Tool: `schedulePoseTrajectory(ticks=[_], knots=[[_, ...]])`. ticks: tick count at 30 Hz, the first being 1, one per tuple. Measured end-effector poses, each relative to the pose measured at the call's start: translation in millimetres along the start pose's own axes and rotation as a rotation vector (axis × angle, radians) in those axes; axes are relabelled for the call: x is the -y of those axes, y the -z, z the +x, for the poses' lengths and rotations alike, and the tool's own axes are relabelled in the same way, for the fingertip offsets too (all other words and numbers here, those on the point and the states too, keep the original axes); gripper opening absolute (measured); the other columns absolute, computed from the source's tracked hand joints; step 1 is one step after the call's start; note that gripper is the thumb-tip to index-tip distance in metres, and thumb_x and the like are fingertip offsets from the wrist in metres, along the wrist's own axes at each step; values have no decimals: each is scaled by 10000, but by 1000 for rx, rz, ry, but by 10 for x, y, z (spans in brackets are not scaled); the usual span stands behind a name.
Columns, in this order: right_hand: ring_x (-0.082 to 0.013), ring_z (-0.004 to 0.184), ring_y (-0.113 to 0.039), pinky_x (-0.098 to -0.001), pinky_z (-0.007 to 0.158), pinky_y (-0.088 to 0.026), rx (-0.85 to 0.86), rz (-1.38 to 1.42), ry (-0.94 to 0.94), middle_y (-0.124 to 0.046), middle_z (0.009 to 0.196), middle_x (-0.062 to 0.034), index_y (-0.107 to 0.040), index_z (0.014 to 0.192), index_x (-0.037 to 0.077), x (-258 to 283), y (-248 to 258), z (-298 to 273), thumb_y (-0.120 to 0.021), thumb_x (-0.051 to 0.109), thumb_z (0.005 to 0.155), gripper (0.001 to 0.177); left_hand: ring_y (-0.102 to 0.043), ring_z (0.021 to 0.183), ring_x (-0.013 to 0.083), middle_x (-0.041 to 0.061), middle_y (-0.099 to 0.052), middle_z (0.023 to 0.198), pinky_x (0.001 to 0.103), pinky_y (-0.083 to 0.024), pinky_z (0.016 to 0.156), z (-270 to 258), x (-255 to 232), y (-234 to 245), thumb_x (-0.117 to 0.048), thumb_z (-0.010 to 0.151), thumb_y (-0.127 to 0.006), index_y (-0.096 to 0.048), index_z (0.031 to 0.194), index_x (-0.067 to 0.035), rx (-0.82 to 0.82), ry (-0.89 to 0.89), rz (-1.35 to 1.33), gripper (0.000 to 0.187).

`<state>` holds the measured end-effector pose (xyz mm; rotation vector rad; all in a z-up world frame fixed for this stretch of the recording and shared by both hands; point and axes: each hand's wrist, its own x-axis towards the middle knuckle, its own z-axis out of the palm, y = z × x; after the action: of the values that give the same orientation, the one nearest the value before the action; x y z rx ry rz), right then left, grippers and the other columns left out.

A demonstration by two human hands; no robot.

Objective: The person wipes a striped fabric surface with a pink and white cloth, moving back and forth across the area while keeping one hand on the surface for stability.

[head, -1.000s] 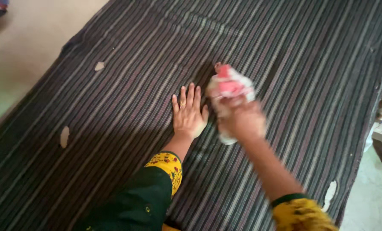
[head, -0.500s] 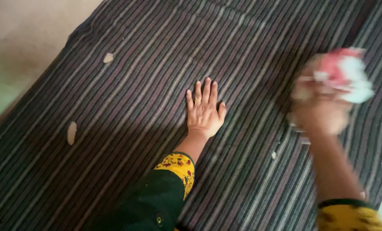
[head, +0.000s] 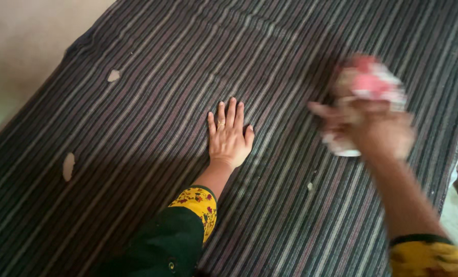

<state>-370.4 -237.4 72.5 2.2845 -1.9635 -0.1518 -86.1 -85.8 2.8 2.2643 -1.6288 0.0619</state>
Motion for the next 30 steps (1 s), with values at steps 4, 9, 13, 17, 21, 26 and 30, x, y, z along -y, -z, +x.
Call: schedulePoseTrajectory(ticks=[4,9,13,17,21,26,30], knots=[[-417,1395,-426,-558,1056,-451,-109,-2,-74,-470,1560,-143,-574,1500,388,-746,-225,39,-602,696,839,730,-188,1551,380,119,-256,1679,605,-98,1239,9,2,-7,-418,978,-466,-354,1573,-83,5,7,3,692],[-418,1278,-508,-529,879,-565,131,280,-323,-415,1532,-301,-467,1542,270,-102,-194,-107,-453,786,978,764,-179,1545,388,130,-238,1678,607,-91,1232,5,9,-32,-415,979,-463,-331,1578,-77,-13,-8,20,700],[-419,1256,-525,-542,876,-541,13,-55,186,-393,1497,-256,-208,1562,74,1134,111,-707,-544,450,941,800,-169,1546,389,134,-221,1682,606,-89,1230,1,47,-78,-400,979,-468,-310,1586,-78,22,-3,13,705],[-354,1255,-570,-492,942,-563,59,190,351,-487,1488,-185,-456,1468,345,1818,110,-1180,-534,402,998,480,-159,1539,393,124,-218,1669,636,-84,1195,55,60,-100,-428,935,-500,-312,1548,-95,24,-54,118,723],[-379,1214,-540,-441,724,-617,298,37,313,-446,1452,-170,-355,1522,172,1377,-37,-824,-590,400,866,733,-192,1547,384,127,-259,1673,614,-108,1224,-8,41,-79,-396,946,-507,-338,1578,-73,-19,-21,43,729],[-550,1336,-467,-645,847,-491,-150,-49,-22,-438,1438,-340,-352,1586,95,-31,-141,-66,-470,851,843,1067,-213,1539,388,137,-286,1665,622,-115,1223,6,9,-37,-405,963,-500,-382,1559,-69,-35,-12,0,694],[-492,1401,-378,-584,952,-496,42,52,-282,-396,1577,-231,-499,1555,302,-576,-335,7,-545,708,895,776,-216,1540,390,133,-290,1664,622,-118,1224,17,19,-46,-409,963,-499,-388,1554,-73,-36,-4,-18,688]])
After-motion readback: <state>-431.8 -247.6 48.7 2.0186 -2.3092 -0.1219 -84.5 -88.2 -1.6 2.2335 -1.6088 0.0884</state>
